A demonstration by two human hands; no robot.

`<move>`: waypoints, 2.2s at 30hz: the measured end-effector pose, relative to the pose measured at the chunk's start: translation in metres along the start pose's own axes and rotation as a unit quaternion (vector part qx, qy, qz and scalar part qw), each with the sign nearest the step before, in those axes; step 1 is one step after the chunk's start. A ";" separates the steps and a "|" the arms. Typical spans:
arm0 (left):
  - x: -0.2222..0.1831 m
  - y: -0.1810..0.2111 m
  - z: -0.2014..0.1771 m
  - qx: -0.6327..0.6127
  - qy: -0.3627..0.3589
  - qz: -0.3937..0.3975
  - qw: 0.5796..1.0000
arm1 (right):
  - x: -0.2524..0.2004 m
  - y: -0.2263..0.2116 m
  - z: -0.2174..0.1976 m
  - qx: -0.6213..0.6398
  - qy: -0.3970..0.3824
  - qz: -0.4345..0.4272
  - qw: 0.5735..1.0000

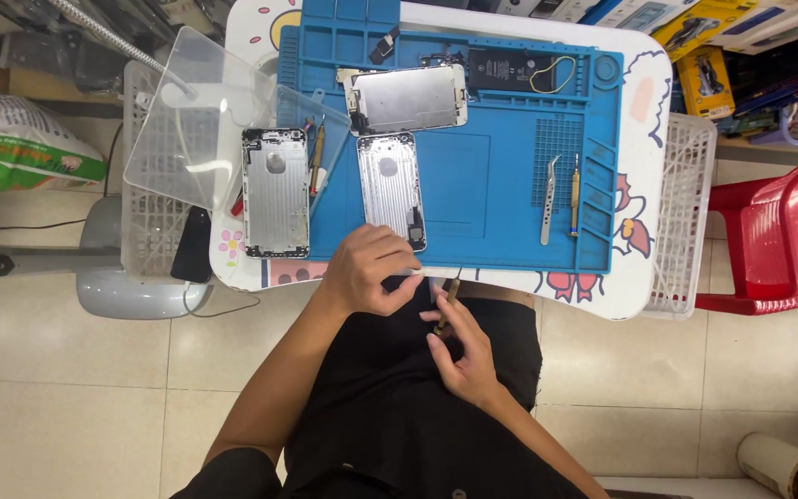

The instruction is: Repairing and assembling components of a mobile phone on a workbench.

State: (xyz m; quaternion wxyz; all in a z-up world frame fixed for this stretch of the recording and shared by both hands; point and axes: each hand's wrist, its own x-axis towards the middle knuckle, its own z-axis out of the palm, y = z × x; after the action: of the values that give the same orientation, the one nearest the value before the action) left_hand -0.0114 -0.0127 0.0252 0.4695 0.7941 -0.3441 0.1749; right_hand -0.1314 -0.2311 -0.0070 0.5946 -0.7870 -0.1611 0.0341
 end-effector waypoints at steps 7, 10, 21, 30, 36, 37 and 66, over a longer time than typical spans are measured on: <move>-0.009 -0.007 0.001 0.004 0.026 -0.011 1.000 | 0.007 0.022 -0.003 0.037 0.002 -0.016 0.999; -0.006 0.005 -0.009 0.014 0.054 -0.025 0.998 | 0.019 0.023 -0.004 0.021 -0.018 -0.050 0.998; -0.031 0.002 -0.059 0.311 0.090 -0.309 0.894 | 0.022 0.033 -0.014 0.007 0.022 -0.047 0.999; -0.035 0.001 -0.066 0.268 0.060 -0.360 0.892 | 0.013 0.048 -0.021 0.023 0.031 -0.063 0.997; -0.037 0.001 -0.067 0.200 0.084 -0.345 0.913 | 0.011 0.048 -0.021 0.002 0.026 -0.063 0.998; -0.035 0.001 -0.066 0.199 0.082 -0.345 0.914 | 0.011 0.048 -0.023 0.003 0.027 -0.062 0.998; 0.025 0.032 0.055 0.069 -0.027 -0.237 0.969 | 0.025 0.030 -0.027 0.091 0.119 0.042 0.988</move>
State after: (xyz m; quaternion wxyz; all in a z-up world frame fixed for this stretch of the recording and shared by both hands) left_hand -0.0193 -0.0800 0.0328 0.4323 0.8878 -0.1459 0.0603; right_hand -0.0951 -0.2558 -0.0244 0.6766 -0.7342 -0.0527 -0.0204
